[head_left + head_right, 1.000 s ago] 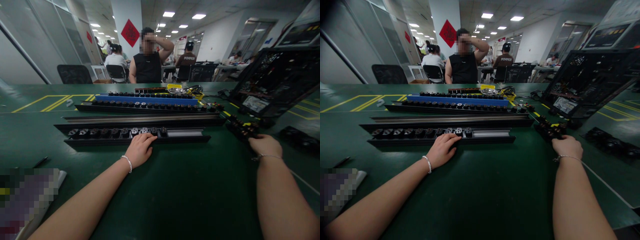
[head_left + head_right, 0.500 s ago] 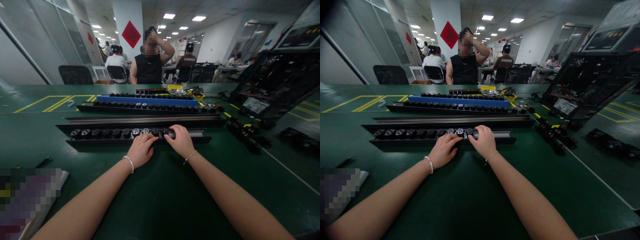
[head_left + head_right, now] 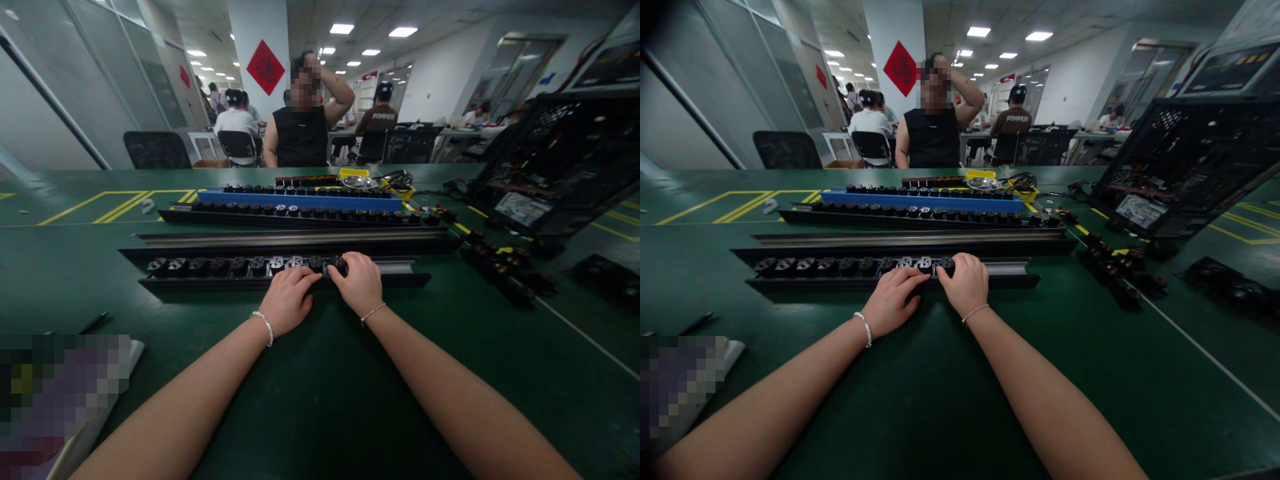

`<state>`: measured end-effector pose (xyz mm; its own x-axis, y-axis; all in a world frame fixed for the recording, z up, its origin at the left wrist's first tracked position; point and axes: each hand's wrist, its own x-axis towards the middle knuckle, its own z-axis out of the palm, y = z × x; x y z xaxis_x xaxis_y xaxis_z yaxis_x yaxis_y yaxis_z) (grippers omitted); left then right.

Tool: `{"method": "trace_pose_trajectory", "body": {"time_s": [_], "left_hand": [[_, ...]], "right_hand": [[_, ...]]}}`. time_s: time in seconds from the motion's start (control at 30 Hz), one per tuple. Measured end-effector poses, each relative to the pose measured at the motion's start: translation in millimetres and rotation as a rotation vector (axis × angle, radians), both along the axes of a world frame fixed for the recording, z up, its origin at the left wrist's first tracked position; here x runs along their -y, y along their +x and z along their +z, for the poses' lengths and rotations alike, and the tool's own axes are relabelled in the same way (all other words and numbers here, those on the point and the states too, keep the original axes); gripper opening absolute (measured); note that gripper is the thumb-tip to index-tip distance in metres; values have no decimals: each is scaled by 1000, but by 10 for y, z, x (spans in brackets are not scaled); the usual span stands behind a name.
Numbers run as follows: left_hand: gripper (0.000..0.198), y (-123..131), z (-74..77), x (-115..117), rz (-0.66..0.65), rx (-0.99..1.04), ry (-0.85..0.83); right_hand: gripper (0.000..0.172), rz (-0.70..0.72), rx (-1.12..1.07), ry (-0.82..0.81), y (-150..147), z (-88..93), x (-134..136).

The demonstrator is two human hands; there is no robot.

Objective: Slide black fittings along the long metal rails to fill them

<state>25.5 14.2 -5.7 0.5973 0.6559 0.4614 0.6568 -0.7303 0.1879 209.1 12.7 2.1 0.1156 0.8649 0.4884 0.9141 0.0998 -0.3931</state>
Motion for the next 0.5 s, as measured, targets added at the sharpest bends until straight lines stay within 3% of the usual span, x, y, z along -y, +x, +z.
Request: {"method": "trace_pose_trajectory", "body": {"time_s": [0.5], "left_hand": [[46,-4,7,-4,-4,-7,-10]], "right_hand": [[31,-7,-3,-5,14,-3,-4]]}}
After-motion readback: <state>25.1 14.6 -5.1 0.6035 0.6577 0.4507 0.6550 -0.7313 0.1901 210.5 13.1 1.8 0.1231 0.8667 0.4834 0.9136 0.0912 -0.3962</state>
